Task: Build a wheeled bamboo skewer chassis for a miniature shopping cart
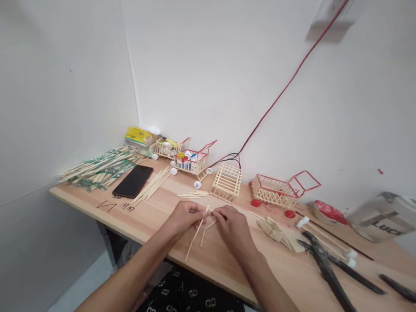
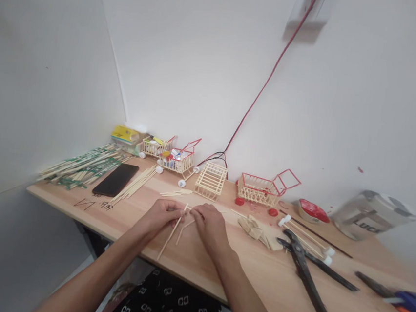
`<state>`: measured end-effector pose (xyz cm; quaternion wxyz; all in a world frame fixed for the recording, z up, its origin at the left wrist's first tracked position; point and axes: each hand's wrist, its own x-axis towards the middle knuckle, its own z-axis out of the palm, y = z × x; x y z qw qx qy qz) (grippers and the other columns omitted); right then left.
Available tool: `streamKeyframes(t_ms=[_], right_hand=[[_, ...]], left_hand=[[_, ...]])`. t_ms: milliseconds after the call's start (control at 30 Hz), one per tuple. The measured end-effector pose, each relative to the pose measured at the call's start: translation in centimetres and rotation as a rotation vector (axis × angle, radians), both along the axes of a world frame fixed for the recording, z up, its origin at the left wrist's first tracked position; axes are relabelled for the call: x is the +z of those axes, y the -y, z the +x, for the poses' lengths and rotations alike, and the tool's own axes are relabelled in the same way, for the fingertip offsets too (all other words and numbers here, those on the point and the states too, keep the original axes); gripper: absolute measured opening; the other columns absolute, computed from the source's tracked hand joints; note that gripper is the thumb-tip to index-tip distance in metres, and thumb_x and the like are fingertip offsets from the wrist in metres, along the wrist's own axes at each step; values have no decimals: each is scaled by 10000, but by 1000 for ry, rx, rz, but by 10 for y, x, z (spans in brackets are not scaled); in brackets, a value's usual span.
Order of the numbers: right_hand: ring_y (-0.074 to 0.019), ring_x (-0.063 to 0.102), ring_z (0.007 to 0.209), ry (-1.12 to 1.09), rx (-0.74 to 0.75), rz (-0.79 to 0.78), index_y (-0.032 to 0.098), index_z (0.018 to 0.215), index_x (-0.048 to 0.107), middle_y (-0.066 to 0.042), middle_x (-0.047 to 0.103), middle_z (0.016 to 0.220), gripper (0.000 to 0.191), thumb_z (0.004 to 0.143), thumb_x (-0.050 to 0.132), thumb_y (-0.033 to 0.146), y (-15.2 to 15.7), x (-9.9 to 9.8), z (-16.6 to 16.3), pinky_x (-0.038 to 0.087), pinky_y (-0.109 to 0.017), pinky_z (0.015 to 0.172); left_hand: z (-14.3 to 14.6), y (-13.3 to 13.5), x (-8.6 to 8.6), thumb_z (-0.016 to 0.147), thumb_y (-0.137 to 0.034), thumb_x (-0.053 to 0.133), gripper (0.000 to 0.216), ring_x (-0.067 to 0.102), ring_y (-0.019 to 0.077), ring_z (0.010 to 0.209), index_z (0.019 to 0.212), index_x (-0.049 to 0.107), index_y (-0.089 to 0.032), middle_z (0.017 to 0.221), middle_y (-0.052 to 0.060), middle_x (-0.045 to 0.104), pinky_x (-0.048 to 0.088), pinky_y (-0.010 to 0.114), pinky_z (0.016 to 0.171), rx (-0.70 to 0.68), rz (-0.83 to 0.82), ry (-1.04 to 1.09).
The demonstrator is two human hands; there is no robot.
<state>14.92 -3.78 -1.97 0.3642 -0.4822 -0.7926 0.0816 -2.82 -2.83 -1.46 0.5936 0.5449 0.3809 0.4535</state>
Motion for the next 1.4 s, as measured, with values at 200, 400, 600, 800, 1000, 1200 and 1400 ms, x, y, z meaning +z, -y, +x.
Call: streamKeyframes(t_ms=[200, 400, 600, 800, 1000, 1200, 1400], right_hand=[[-180, 549, 764, -5, 4, -7, 189, 799, 663, -40, 646, 786, 190, 914, 516, 224, 0, -1, 0, 394, -277, 704], [-181, 545, 761, 2, 6, -13, 191, 786, 652, -39, 644, 780, 204, 920, 502, 223, 0, -1, 0, 390, -280, 702], [-179, 550, 766, -6, 13, -10, 193, 801, 656, -38, 647, 786, 203, 922, 498, 229, 0, -2, 0, 394, -279, 709], [-182, 555, 783, -9, 0, -18, 196, 812, 662, -40, 656, 808, 194, 917, 503, 228, -1, -3, 1, 398, -282, 719], [-182, 562, 766, -28, -4, -22, 200, 793, 651, -37, 661, 796, 190, 908, 504, 235, -1, 0, 0, 397, -279, 703], [-172, 556, 740, -53, -33, -62, 200, 781, 639, -26, 652, 778, 166, 889, 524, 254, 1, 1, -1, 388, -265, 672], [-152, 525, 670, -71, -82, -91, 198, 788, 610, -1, 617, 715, 121, 866, 541, 261, 3, 3, -1, 362, -244, 613]], left_hand=[[1, -1, -1, 612, -390, 771, 317, 446, 71, 484, 672, 704, -85, 583, 36, 632, 326, 195, 497, 10, 0, 1], [0, -1, -1, 613, -388, 768, 319, 457, 74, 494, 690, 711, -83, 593, 42, 634, 325, 193, 495, 11, -11, -5], [1, 0, 0, 614, -390, 769, 332, 450, 73, 494, 719, 715, -80, 604, 45, 639, 326, 196, 500, 1, -19, 13], [0, 0, 1, 611, -373, 766, 310, 457, 77, 507, 704, 715, -82, 607, 45, 638, 329, 196, 505, 2, -11, 18], [0, 1, 1, 623, -362, 759, 290, 452, 76, 500, 709, 718, -88, 616, 51, 653, 326, 197, 502, 6, -12, 17], [0, -2, -3, 616, -347, 766, 276, 466, 73, 496, 704, 717, -91, 599, 46, 647, 346, 192, 502, 17, -29, 43], [0, -3, -2, 609, -334, 772, 276, 464, 64, 483, 711, 713, -85, 607, 49, 649, 353, 184, 490, 22, -35, 53]])
